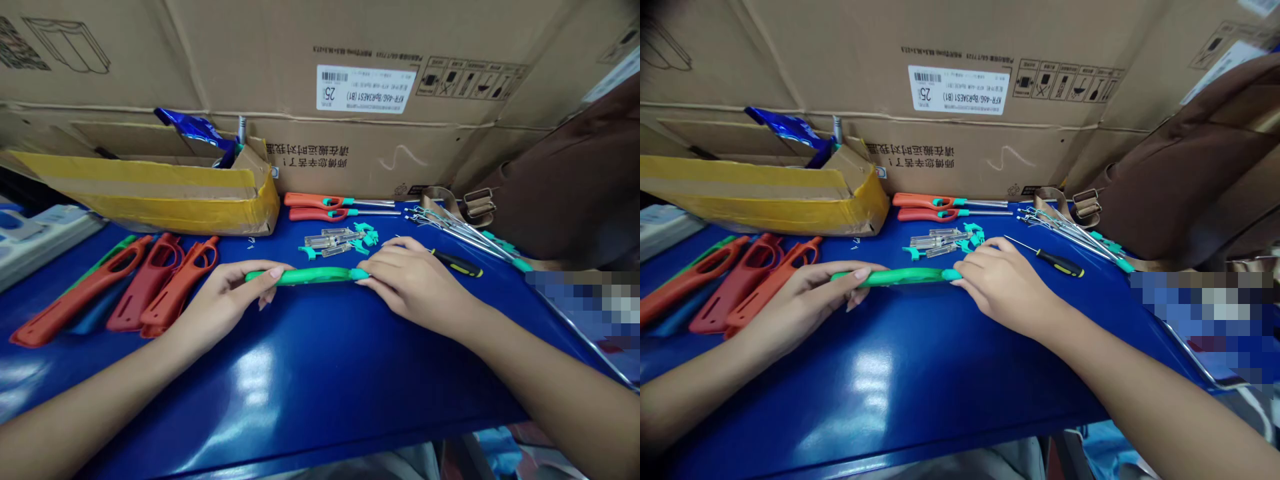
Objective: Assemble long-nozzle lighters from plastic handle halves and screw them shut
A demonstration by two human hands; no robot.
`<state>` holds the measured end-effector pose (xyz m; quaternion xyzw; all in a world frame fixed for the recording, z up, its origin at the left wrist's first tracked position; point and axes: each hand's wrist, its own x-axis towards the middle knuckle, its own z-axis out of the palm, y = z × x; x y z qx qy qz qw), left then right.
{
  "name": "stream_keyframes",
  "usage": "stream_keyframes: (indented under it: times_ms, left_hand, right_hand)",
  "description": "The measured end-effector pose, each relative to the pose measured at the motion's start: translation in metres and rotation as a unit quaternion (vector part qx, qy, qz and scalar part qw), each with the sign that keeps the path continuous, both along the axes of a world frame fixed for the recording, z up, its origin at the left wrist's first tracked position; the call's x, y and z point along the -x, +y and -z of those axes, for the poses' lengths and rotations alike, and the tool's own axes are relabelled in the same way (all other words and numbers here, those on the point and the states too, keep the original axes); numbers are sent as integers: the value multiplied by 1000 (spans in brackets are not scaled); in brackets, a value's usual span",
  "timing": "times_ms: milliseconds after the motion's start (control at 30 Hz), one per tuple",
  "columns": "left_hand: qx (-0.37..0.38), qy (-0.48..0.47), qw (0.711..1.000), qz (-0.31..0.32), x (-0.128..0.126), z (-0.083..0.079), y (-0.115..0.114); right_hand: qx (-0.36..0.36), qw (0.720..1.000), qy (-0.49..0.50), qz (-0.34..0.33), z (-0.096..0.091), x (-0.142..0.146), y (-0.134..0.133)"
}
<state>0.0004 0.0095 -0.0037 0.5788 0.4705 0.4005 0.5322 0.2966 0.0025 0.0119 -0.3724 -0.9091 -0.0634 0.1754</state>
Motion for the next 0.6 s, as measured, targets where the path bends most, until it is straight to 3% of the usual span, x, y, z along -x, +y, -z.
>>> stream_keyframes:
  times_ms: [267, 367, 600]
  left_hand:
    - [-26, 129, 988, 81, -4, -6, -5]
    - [-38, 142, 985, 86, -6, -8, -7]
    - [9, 141, 986, 87, -5, -9, -8]
  right_hand:
    - [73, 997, -5, -9, 2, 5, -5]
    - [113, 994, -9, -8, 1, 7, -7]
    - [172, 985, 2, -26, 1, 4, -4]
